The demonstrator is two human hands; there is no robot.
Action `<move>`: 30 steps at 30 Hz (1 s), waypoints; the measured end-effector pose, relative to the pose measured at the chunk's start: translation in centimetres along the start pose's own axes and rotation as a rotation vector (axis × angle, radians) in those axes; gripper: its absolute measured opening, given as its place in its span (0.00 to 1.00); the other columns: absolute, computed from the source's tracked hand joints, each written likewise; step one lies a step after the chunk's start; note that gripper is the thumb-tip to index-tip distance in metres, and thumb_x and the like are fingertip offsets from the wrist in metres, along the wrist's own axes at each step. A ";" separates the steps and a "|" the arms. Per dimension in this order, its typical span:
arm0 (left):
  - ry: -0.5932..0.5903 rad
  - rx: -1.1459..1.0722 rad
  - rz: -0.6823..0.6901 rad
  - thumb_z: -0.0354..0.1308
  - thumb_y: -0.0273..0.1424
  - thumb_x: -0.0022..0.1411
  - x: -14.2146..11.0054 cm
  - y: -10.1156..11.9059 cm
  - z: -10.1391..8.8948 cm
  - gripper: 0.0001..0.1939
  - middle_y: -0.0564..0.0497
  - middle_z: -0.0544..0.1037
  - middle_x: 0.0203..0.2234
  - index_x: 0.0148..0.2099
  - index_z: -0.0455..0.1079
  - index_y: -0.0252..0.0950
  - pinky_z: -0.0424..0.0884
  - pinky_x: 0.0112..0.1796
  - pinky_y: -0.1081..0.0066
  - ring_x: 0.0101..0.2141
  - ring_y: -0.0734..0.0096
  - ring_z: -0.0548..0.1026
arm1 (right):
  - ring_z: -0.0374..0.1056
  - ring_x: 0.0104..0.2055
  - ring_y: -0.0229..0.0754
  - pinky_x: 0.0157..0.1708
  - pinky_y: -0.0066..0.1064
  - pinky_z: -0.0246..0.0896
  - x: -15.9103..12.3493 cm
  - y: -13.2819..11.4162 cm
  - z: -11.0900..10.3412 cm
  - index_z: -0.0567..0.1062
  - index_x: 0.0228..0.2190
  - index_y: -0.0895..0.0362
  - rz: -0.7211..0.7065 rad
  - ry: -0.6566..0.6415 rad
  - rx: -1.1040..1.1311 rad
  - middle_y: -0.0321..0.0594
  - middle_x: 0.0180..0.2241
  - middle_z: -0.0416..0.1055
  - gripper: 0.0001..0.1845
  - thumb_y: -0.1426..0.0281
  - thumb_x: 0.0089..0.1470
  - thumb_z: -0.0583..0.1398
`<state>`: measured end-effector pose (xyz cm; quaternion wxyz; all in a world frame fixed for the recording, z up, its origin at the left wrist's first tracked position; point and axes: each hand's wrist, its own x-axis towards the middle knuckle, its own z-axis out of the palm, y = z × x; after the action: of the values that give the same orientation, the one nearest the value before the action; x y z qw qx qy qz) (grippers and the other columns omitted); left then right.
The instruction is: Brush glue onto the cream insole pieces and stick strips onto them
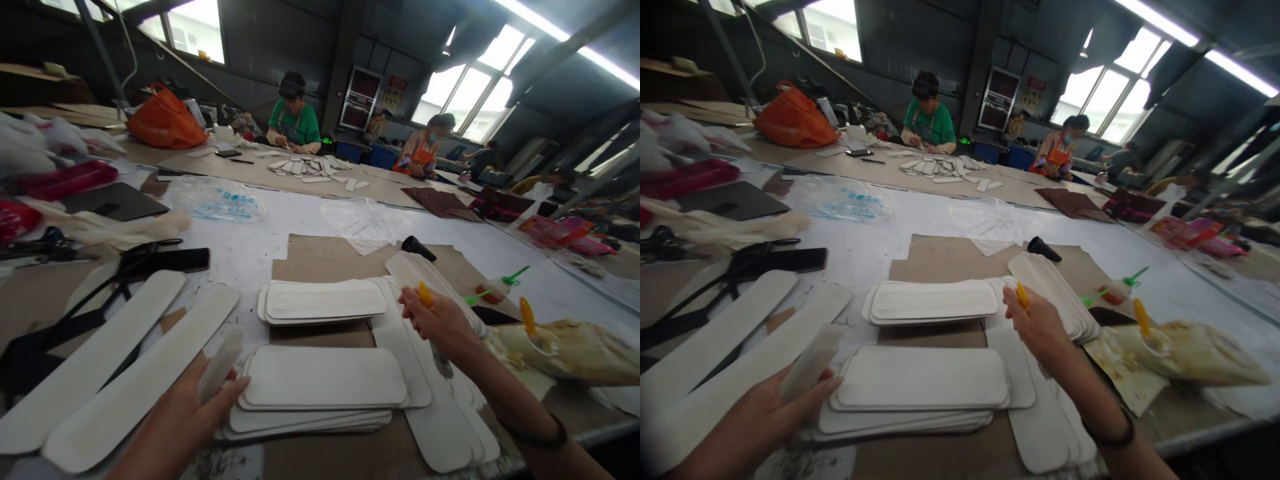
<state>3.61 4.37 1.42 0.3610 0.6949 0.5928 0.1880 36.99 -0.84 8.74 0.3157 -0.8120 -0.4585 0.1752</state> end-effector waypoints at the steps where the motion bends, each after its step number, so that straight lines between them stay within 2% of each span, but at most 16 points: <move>1: -0.055 0.058 0.003 0.50 0.48 0.48 0.3 0.3 -0.1 0.19 0.48 0.76 0.28 0.32 0.67 0.37 0.66 0.39 0.62 0.35 0.57 0.74 | 0.63 0.20 0.38 0.20 0.29 0.57 -0.9 -0.5 -0.2 0.70 0.27 0.57 -0.024 -0.026 0.027 0.38 0.21 0.68 0.24 0.51 0.55 0.48; 4: -0.131 0.151 -0.003 0.49 0.42 0.50 1.1 0.6 0.2 0.14 0.48 0.74 0.25 0.33 0.64 0.37 0.65 0.35 0.63 0.32 0.57 0.73 | 0.66 0.26 0.40 0.26 0.29 0.61 -3.8 -2.2 -0.4 0.71 0.27 0.56 -0.156 -0.055 0.032 0.40 0.24 0.70 0.28 0.48 0.55 0.45; 7: -0.167 0.160 0.032 0.48 0.37 0.51 1.0 0.4 0.9 0.07 0.51 0.72 0.22 0.29 0.61 0.39 0.63 0.31 0.67 0.28 0.61 0.72 | 0.63 0.25 0.38 0.25 0.28 0.59 -6.1 -3.6 0.2 0.70 0.25 0.55 -0.209 -0.077 0.033 0.38 0.22 0.68 0.29 0.48 0.56 0.43; 10: -0.196 0.143 0.073 0.47 0.35 0.53 0.2 -0.1 1.2 0.07 0.52 0.72 0.22 0.28 0.61 0.39 0.62 0.31 0.68 0.28 0.64 0.71 | 0.61 0.21 0.35 0.20 0.26 0.57 -7.8 -4.3 2.0 0.70 0.25 0.56 -0.086 -0.148 0.271 0.37 0.23 0.68 0.29 0.46 0.54 0.45; 14: -0.209 0.088 0.098 0.47 0.35 0.54 -1.5 -0.5 0.9 0.08 0.53 0.73 0.24 0.29 0.64 0.39 0.63 0.32 0.70 0.29 0.66 0.72 | 0.62 0.20 0.34 0.18 0.25 0.58 -9.1 -4.6 5.2 0.69 0.27 0.57 0.041 -0.288 0.673 0.36 0.25 0.68 0.25 0.46 0.48 0.55; 16: -0.186 0.061 0.104 0.47 0.37 0.55 -2.4 -0.6 0.8 0.09 0.55 0.74 0.24 0.30 0.65 0.39 0.65 0.32 0.72 0.29 0.68 0.72 | 0.62 0.20 0.34 0.20 0.25 0.59 -9.5 -4.7 6.7 0.68 0.27 0.57 0.059 -0.317 0.767 0.34 0.22 0.67 0.21 0.51 0.48 0.59; 19: -0.124 0.046 0.094 0.48 0.40 0.57 -3.5 -1.1 1.0 0.12 0.56 0.74 0.23 0.32 0.68 0.39 0.67 0.31 0.74 0.28 0.70 0.74 | 0.64 0.20 0.33 0.23 0.25 0.59 -9.9 -4.6 8.4 0.67 0.28 0.57 0.091 -0.275 0.796 0.31 0.19 0.67 0.16 0.57 0.48 0.62; 21: -0.063 0.044 0.186 0.49 0.39 0.58 -4.0 -2.1 1.4 0.12 0.56 0.78 0.28 0.36 0.71 0.41 0.69 0.34 0.76 0.31 0.71 0.76 | 0.65 0.21 0.34 0.25 0.26 0.60 -10.0 -4.5 9.2 0.67 0.28 0.57 0.108 -0.244 0.802 0.32 0.20 0.68 0.16 0.58 0.47 0.62; 24: 0.108 0.052 0.502 0.51 0.32 0.57 -4.5 -4.1 2.4 0.12 0.55 0.79 0.37 0.43 0.71 0.43 0.70 0.41 0.77 0.38 0.71 0.76 | 0.65 0.21 0.36 0.24 0.28 0.61 -10.1 -4.6 10.0 0.68 0.29 0.57 0.131 -0.248 0.815 0.33 0.21 0.69 0.16 0.57 0.46 0.63; 26: 0.167 0.080 0.618 0.49 0.26 0.55 -4.7 -5.1 2.9 0.17 0.52 0.78 0.36 0.46 0.70 0.41 0.71 0.39 0.75 0.37 0.70 0.76 | 0.65 0.20 0.36 0.24 0.28 0.61 -10.1 -5.0 10.4 0.68 0.28 0.57 0.147 -0.267 0.817 0.33 0.20 0.68 0.17 0.57 0.45 0.63; 30: 0.167 0.207 0.686 0.45 0.18 0.51 -5.2 -5.6 3.2 0.24 0.50 0.74 0.28 0.48 0.67 0.39 0.71 0.31 0.74 0.30 0.69 0.75 | 0.65 0.20 0.36 0.23 0.27 0.61 -9.9 -5.8 11.0 0.68 0.27 0.57 0.124 -0.267 0.781 0.32 0.19 0.67 0.16 0.57 0.46 0.62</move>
<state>0.83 -1.29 -3.89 0.1551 0.8684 0.3686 0.2932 21.87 -3.26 4.47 0.5265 -0.6276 -0.3447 0.4584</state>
